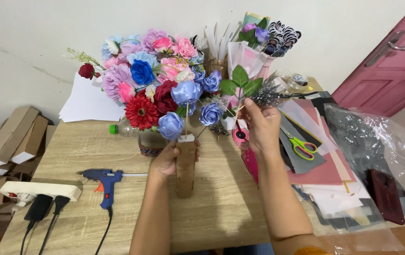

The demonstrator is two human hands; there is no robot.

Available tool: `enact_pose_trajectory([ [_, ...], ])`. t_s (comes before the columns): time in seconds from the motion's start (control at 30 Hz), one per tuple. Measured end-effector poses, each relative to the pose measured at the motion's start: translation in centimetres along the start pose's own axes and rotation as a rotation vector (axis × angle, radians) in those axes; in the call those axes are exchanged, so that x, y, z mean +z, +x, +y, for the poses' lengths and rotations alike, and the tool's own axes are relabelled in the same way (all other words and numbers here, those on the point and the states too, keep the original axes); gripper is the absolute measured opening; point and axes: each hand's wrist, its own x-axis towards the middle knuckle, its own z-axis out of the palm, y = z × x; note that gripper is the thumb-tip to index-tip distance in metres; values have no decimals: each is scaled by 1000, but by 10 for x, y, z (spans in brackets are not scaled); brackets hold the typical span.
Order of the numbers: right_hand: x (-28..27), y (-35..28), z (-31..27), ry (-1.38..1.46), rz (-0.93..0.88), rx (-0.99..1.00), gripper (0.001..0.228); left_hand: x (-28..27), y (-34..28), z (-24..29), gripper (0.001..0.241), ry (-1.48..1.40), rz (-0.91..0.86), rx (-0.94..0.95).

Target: The person arranges artificial blue roses into a small cardboard box, adjusting their positions. They then wrap the box with a pink and white translucent paper, folding the edges and securing the arrangement with a pink ribbon.

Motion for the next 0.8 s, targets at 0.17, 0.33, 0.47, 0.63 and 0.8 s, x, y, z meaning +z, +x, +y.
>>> enact_pose_trajectory([
  [0.17, 5, 16, 3, -28, -103, 51, 10, -18, 7, -9, 77, -53, -38, 36],
  [0.33, 9, 3, 21, 1, -170, 224, 18, -10, 10, -10, 80, -64, -74, 51],
  [0.47, 7, 5, 18, 196, -165, 340, 18, -23, 11, -7, 92, -50, -128, 8],
  [0.63, -20, 18, 27, 136, -70, 227, 13, -19, 10, 2, 97, -38, -112, 6],
  [0.8, -40, -18, 69, -633, 46, -229, 34, -15, 10, 3, 97, -37, -129, 22],
])
